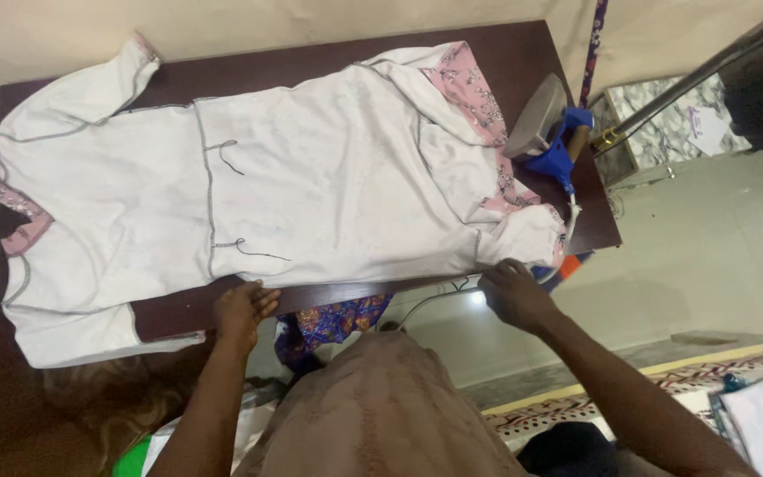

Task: The person picks up a white garment with pink trim from a bed and lays it on a wooden table. They smooth and fold the garment by hand, aligning the sleeves and edges, then fold it in half and smooth it again.

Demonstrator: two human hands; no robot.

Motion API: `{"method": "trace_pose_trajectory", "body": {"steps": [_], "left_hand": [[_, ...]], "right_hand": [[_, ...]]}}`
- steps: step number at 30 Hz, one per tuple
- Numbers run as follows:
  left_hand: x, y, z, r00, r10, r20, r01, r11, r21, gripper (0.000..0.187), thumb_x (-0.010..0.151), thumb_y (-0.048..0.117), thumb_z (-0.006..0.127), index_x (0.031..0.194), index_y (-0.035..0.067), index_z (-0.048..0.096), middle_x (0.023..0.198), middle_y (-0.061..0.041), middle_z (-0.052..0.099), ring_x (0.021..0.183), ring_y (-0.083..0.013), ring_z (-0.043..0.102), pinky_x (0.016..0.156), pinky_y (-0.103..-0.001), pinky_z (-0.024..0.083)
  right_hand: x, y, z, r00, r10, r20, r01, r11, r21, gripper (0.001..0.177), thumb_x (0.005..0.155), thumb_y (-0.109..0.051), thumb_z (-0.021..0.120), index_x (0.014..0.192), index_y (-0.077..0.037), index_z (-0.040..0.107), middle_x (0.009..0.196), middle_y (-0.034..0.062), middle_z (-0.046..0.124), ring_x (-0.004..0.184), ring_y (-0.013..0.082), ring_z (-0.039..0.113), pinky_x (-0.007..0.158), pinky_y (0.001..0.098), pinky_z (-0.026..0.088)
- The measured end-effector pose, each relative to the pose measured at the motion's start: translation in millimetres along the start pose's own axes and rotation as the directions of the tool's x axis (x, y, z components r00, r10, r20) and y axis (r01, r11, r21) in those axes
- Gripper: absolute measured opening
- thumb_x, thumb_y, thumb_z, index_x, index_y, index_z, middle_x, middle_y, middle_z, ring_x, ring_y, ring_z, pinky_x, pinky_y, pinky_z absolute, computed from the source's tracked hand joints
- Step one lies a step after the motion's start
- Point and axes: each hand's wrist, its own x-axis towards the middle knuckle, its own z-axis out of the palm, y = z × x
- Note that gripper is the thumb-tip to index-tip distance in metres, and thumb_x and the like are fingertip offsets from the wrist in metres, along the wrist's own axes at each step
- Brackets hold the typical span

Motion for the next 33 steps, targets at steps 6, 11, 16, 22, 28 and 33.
{"method": "trace_pose_trajectory", "body": {"steps": [6,11,16,22,28,33], "left_hand": [[1.1,-4.8,-0.5,0.986,0.163,0.047,-0.168,0.968,0.185,0.017,0.093,0.006,0.067,0.101,-0.004,0.055,0.09,-0.02,0.071,0.076,-0.0291,0.075,0.062,-0.036,0.06],[-15.1,-0.9,8.4,0.976,0.217,-0.007,-0.203,0.922,0.33,0.012,0.091,0.005,0.067,0.094,-0.002,0.057,0.079,-0.017,0.07,0.064,-0.0269,0.07,0.054,-0.036,0.057],[-47.2,18.0,18.6,0.905,0.422,-0.05,-0.264,0.649,0.714,0.015,0.089,0.01,0.075,0.087,0.0,0.064,0.077,-0.017,0.07,0.068,-0.0297,0.07,0.06,-0.043,0.056],[-73.8,40.0,65.4,0.631,0.676,0.381,-0.651,0.194,0.734,0.019,0.094,0.023,0.071,0.098,0.004,0.069,0.087,-0.012,0.07,0.08,-0.0265,0.072,0.07,-0.041,0.056],[-42.4,68.8,159.7,0.232,0.512,0.827,-0.913,-0.178,0.366,0.044,0.094,0.036,0.071,0.127,0.006,0.067,0.133,-0.018,0.063,0.13,-0.0389,0.054,0.109,-0.05,0.043],[16.8,92.5,231.3,0.208,0.164,0.964,-0.855,-0.449,0.261,0.072,0.099,0.058,0.057,0.152,0.011,0.046,0.164,-0.019,0.031,0.151,-0.0412,0.027,0.118,-0.06,0.026]], "right_hand": [[2.0,-41.4,27.8,0.949,0.203,-0.243,-0.183,0.978,0.103,0.025,0.089,-0.013,0.064,0.112,-0.008,0.065,0.111,0.0126,0.063,0.108,0.033,0.057,0.096,0.0493,0.042],[22.3,-43.1,23.8,0.939,0.229,-0.257,-0.209,0.972,0.105,0.02,0.09,-0.011,0.062,0.109,-0.01,0.067,0.114,0.0103,0.063,0.114,0.0316,0.056,0.099,0.0483,0.041],[27.7,-36.5,13.9,0.952,0.286,-0.114,-0.28,0.958,0.067,0.013,0.089,-0.01,0.064,0.102,-0.012,0.067,0.111,0.007,0.065,0.111,0.0283,0.058,0.102,0.0472,0.042],[48.4,-66.2,22.6,0.926,0.242,-0.289,-0.134,0.928,0.346,0.033,0.086,-0.012,0.072,0.118,-0.007,0.066,0.119,0.0137,0.064,0.112,0.0344,0.058,0.096,0.0473,0.047],[59.3,-109.0,46.1,0.803,0.468,-0.37,-0.321,0.862,0.393,0.042,0.086,-0.017,0.074,0.124,-0.006,0.062,0.129,0.0189,0.054,0.115,0.0382,0.053,0.097,0.0497,0.045],[60.7,-123.2,56.6,0.755,0.561,-0.34,-0.451,0.82,0.352,0.039,0.086,-0.016,0.075,0.122,-0.006,0.062,0.126,0.0174,0.054,0.124,0.0397,0.049,0.107,0.0534,0.04]]}}
